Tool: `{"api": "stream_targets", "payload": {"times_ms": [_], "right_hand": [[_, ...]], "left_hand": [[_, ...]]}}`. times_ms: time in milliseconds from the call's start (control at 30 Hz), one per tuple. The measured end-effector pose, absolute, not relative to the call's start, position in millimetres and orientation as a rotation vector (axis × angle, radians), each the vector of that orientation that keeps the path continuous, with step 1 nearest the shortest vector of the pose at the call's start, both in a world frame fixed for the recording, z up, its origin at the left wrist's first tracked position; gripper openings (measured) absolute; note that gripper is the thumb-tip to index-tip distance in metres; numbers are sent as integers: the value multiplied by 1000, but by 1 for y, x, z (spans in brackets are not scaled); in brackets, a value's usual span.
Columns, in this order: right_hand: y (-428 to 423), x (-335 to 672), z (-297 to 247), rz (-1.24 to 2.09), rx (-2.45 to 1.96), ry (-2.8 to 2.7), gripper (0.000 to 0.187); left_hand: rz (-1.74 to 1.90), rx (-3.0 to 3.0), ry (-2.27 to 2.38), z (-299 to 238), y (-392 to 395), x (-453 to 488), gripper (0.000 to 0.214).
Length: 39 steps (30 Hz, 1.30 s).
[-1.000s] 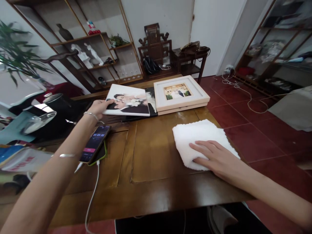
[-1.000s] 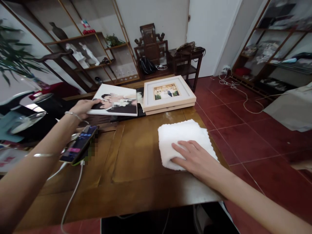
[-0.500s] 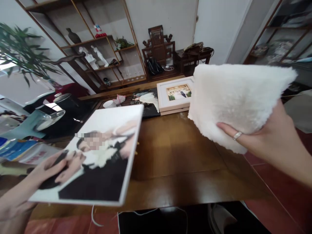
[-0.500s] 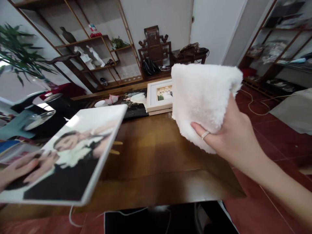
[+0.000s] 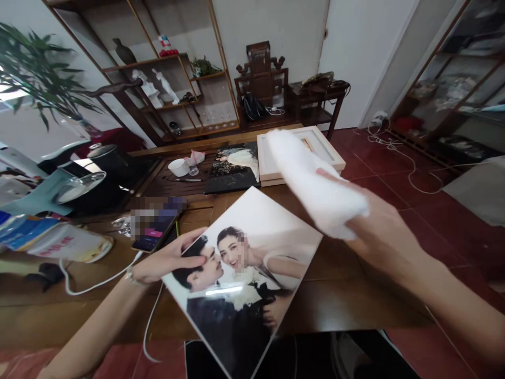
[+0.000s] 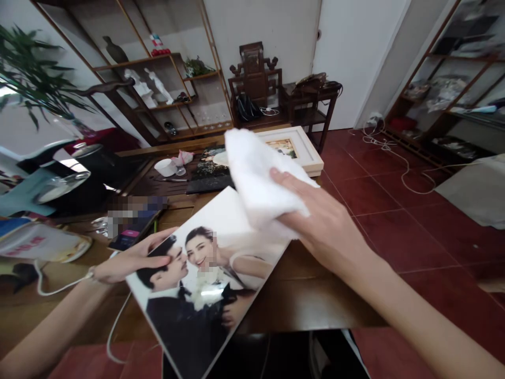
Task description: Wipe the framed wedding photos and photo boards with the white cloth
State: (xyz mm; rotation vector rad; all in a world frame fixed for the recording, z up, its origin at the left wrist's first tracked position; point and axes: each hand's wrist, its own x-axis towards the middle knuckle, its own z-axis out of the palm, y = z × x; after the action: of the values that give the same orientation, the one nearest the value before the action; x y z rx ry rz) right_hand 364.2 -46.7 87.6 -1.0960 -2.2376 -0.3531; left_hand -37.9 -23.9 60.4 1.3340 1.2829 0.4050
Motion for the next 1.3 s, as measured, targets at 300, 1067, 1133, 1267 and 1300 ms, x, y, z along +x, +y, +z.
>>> {"api": "stream_targets", "payload": {"times_ms": [300, 1067, 1133, 1267, 1300], "right_hand": [[-42, 355, 54, -310, -858, -2596, 23], [-22, 327, 12, -505, -973, -2619, 37], [-24, 323, 11, -489, -989, -2651, 40], [-29, 309, 11, -539, -1035, -2646, 39], [-30, 304, 10, -575, -1054, -2637, 38]], "left_hand": [[70, 1866, 958, 54, 58, 1, 56], [814, 2449, 1353, 5, 14, 36, 45], [827, 2453, 1268, 3, 15, 34, 39], [930, 2432, 1323, -1, 24, 26, 28], [948, 2434, 1357, -2, 24, 25, 28]]}}
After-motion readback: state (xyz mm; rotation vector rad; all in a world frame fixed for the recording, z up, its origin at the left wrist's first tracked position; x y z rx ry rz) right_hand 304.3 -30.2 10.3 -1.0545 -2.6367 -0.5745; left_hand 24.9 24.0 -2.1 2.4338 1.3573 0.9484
